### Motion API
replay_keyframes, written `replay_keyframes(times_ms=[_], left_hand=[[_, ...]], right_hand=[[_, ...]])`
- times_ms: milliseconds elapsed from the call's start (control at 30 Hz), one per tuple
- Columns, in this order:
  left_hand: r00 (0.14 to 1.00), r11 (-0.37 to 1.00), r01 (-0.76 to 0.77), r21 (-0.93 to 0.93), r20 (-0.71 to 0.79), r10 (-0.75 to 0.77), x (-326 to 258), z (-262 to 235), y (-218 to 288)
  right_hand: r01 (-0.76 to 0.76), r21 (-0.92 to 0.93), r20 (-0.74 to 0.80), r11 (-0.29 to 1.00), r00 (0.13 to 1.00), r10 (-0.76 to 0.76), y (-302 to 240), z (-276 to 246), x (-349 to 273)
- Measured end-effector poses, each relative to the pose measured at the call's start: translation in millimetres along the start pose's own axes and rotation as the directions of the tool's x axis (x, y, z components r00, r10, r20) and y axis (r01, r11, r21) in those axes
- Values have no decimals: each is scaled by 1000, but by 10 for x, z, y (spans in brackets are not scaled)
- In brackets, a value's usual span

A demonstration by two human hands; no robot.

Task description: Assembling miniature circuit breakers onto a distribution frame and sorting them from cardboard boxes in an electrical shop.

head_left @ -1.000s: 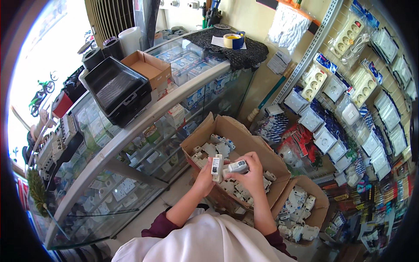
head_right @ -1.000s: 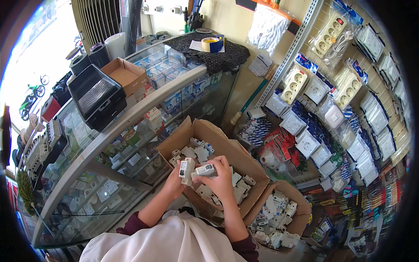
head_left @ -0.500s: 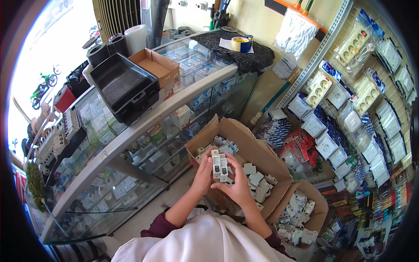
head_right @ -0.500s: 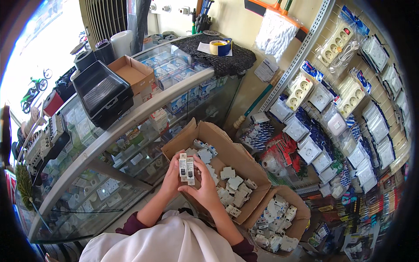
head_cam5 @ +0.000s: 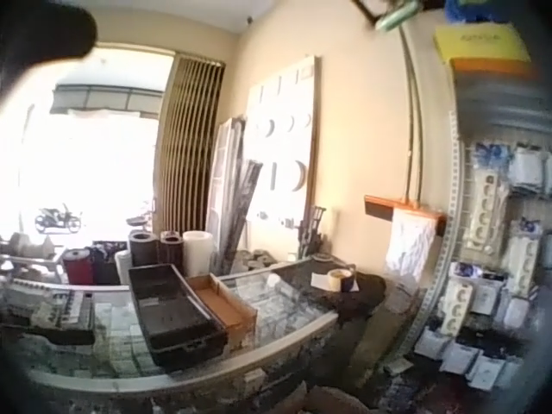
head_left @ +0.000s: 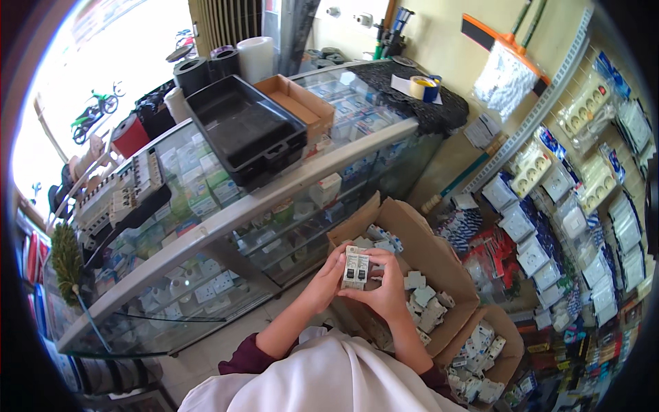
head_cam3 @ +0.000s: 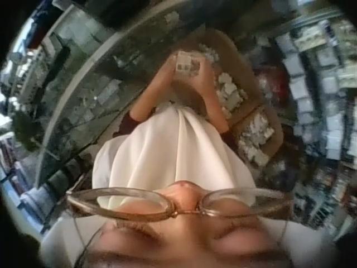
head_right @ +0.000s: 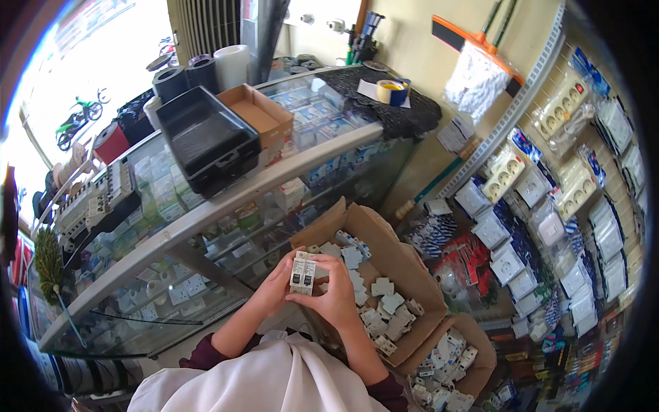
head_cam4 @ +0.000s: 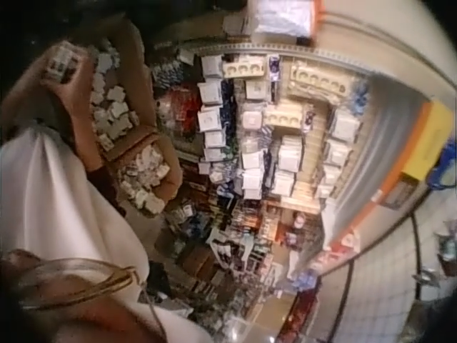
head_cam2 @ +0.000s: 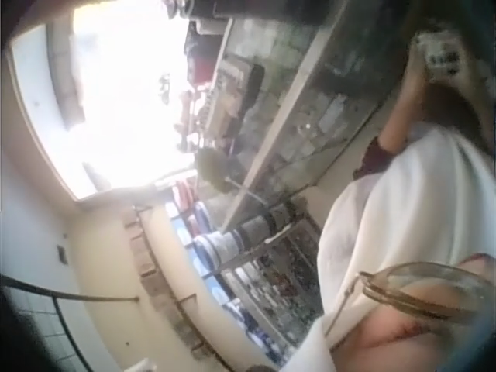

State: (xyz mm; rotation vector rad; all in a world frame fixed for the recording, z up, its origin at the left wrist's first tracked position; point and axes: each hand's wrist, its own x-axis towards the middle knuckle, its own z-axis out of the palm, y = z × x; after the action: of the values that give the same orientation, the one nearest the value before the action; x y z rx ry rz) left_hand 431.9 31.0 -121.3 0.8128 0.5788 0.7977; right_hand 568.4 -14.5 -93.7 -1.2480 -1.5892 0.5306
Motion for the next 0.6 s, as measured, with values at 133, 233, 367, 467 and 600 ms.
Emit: replay_keyframes(times_ms=[133, 233, 367, 467, 600], left_hand=[[1000, 1000, 19, 0, -24, -19, -218, -166, 309], [997, 999, 41, -2, -65, -41, -373, -316, 497], [991, 990, 136, -39, -3, -137, -583, -561, 774], [984, 984, 176, 39, -8, -176, -758, -681, 996], [974, 971, 228, 72, -37, -225, -993, -887, 1231]], right_hand=[[23, 120, 134, 993, 990, -39, -222, 147, 219], [-1, 235, 288, 972, 955, -69, -187, 192, 371], [186, 150, 437, 971, 869, -234, -433, 304, 731], [161, 235, 524, 959, 809, -265, -722, 508, 940], [390, 266, 633, 881, 619, -465, -871, 797, 1138]])
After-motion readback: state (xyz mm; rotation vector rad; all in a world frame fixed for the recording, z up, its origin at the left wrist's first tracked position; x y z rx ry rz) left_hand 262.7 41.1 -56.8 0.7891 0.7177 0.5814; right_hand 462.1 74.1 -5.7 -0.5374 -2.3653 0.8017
